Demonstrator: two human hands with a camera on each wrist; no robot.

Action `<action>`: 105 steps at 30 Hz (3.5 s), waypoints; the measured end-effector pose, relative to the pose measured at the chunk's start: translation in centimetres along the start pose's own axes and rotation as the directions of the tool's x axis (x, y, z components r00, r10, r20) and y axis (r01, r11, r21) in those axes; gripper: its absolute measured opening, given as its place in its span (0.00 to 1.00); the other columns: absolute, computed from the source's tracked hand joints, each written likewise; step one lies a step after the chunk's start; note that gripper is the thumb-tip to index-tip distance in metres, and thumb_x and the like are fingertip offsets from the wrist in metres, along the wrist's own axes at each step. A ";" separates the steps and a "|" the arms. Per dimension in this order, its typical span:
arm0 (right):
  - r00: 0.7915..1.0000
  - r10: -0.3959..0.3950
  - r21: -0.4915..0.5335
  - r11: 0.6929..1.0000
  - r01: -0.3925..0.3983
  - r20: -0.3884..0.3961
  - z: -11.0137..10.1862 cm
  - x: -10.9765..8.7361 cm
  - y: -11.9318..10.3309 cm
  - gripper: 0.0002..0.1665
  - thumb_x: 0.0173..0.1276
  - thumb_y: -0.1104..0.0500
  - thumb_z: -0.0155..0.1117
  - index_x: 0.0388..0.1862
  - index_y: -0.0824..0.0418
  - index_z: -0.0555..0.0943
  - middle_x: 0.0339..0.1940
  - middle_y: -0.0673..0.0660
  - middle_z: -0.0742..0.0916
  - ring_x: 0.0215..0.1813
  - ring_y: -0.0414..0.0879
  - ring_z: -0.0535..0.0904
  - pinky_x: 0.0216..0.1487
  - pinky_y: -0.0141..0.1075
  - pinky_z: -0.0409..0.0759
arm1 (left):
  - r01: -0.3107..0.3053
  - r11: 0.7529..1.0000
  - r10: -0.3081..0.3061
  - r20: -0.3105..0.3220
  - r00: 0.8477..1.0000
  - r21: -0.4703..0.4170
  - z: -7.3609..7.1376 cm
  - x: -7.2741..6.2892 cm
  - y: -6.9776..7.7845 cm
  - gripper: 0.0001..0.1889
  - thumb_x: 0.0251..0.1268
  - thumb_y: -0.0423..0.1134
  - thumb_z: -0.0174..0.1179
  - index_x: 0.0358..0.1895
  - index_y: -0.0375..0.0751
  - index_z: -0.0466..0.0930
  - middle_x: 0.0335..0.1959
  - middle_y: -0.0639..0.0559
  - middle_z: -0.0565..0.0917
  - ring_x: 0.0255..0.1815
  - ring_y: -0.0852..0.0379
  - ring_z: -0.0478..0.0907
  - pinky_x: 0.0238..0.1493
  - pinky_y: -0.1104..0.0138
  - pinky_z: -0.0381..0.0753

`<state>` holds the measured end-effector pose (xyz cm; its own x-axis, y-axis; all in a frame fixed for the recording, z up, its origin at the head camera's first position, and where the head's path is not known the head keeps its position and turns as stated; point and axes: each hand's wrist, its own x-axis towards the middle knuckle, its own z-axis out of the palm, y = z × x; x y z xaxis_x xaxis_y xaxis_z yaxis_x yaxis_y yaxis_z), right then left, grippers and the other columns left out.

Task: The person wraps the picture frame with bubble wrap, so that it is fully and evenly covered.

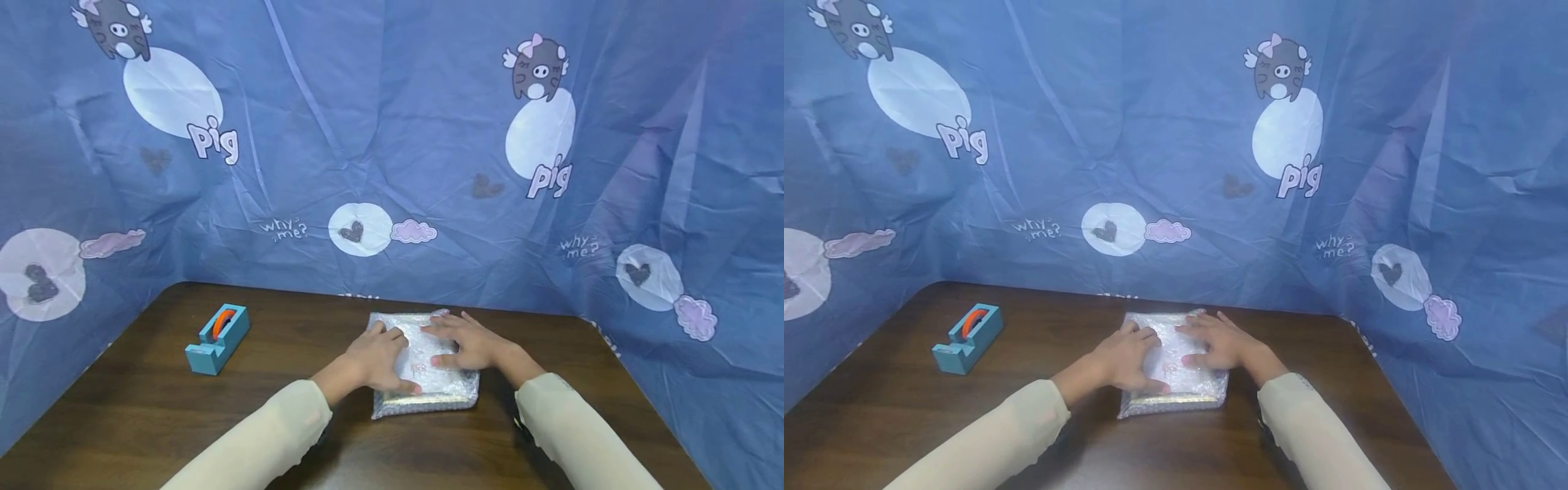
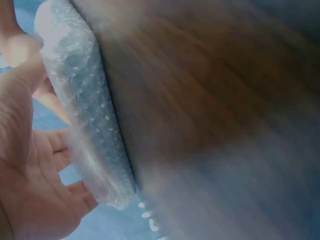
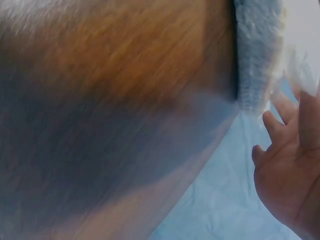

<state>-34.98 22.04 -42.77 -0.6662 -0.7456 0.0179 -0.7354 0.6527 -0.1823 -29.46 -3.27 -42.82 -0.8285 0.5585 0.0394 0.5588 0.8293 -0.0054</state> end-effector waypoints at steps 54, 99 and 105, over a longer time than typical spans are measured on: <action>0.996 -0.052 -0.050 0.998 0.049 -0.073 1.4 0.0 0.3 0.37 0.78 0.40 0.55 0.79 0.55 0.67 0.80 0.65 0.67 0.80 0.64 0.57 0.79 0.60 0.49 | 0.240 0.951 -0.290 -0.297 0.910 -0.196 -4.1 -18.2 -18.6 0.16 0.69 0.49 0.66 0.44 0.37 0.83 0.30 0.53 0.81 0.30 0.53 0.78 0.27 0.56 0.76; 0.998 -0.028 -0.048 0.999 0.025 -0.051 1.5 -0.3 0.2 0.37 0.78 0.41 0.54 0.79 0.56 0.68 0.80 0.65 0.66 0.81 0.65 0.56 0.79 0.60 0.50 | 0.524 0.116 -0.470 0.419 0.777 -0.844 -3.3 -20.1 -23.8 0.18 0.78 0.43 0.51 0.31 0.45 0.87 0.16 0.63 0.69 0.13 0.68 0.61 0.15 0.73 0.65; 0.997 -0.041 -0.049 0.998 0.038 -0.067 1.5 -0.3 0.4 0.37 0.78 0.42 0.55 0.78 0.57 0.68 0.79 0.66 0.67 0.80 0.67 0.57 0.79 0.60 0.50 | 0.514 0.027 -0.472 0.442 0.763 -0.857 -3.3 -19.9 -23.6 0.19 0.77 0.44 0.53 0.25 0.49 0.85 0.15 0.64 0.74 0.14 0.69 0.68 0.16 0.75 0.70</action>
<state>-34.84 22.32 -44.33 -0.6421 -0.7612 0.0908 -0.7654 0.6297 -0.1331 -26.02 -34.03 -40.18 -0.9113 0.0427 -0.4095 -0.3802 0.2941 0.8769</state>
